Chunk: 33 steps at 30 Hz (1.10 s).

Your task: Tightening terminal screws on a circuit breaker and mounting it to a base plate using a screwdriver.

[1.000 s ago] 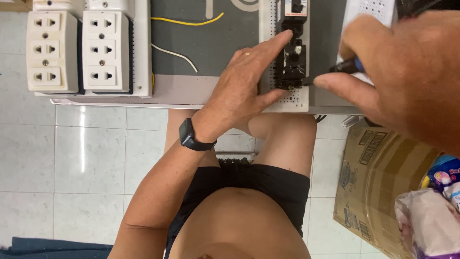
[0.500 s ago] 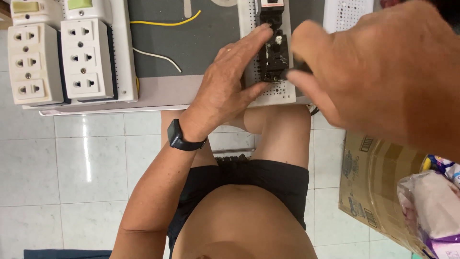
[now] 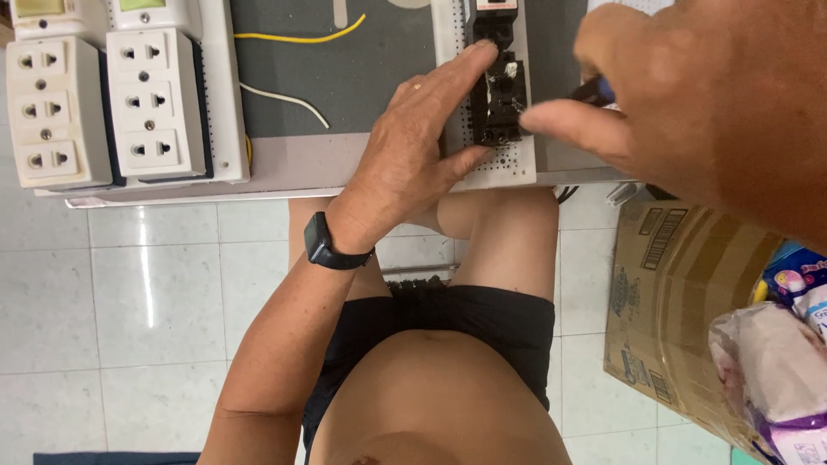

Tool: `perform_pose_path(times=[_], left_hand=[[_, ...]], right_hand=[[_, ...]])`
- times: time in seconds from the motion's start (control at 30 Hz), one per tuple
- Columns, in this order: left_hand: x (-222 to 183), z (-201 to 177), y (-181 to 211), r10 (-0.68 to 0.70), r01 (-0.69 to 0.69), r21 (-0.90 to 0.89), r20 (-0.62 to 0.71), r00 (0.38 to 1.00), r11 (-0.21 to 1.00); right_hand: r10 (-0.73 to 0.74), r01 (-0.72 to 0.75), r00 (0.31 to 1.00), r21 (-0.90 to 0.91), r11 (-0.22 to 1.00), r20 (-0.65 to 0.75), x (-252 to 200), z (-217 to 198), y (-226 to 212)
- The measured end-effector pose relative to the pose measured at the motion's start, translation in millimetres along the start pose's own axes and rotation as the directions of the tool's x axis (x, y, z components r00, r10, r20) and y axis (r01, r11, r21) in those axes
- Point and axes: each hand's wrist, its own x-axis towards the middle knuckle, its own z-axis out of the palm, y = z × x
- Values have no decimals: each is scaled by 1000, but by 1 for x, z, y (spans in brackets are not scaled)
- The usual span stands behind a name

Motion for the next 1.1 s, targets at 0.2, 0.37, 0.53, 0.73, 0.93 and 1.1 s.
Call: perform_pose_path(times=[0.2, 0.37, 0.53, 0.73, 0.93, 1.1], left_hand=[[1, 0, -1, -19, 19, 8, 13, 1000, 1000], [0, 0, 1, -4, 4, 4, 0, 1000, 1000], [0, 2, 1, -11, 11, -9, -21, 1000, 1000], [0, 4, -4, 0, 0, -2, -33, 999, 1000], [1, 2, 0, -11, 11, 3, -32, 999, 1000], [0, 1, 0, -16, 15, -16, -48, 999, 1000]], right_hand=[[-69, 58, 994, 131, 990, 86, -2, -25, 3], [22, -22, 996, -4, 1000, -83, -6, -12, -2], [-97, 99, 995, -99, 990, 19, 6, -38, 3], [-6, 6, 1000, -22, 1000, -23, -2, -19, -4], [-118, 117, 993, 37, 992, 32, 5, -44, 2], [-191, 191, 982, 51, 980, -6, 0, -30, 1]])
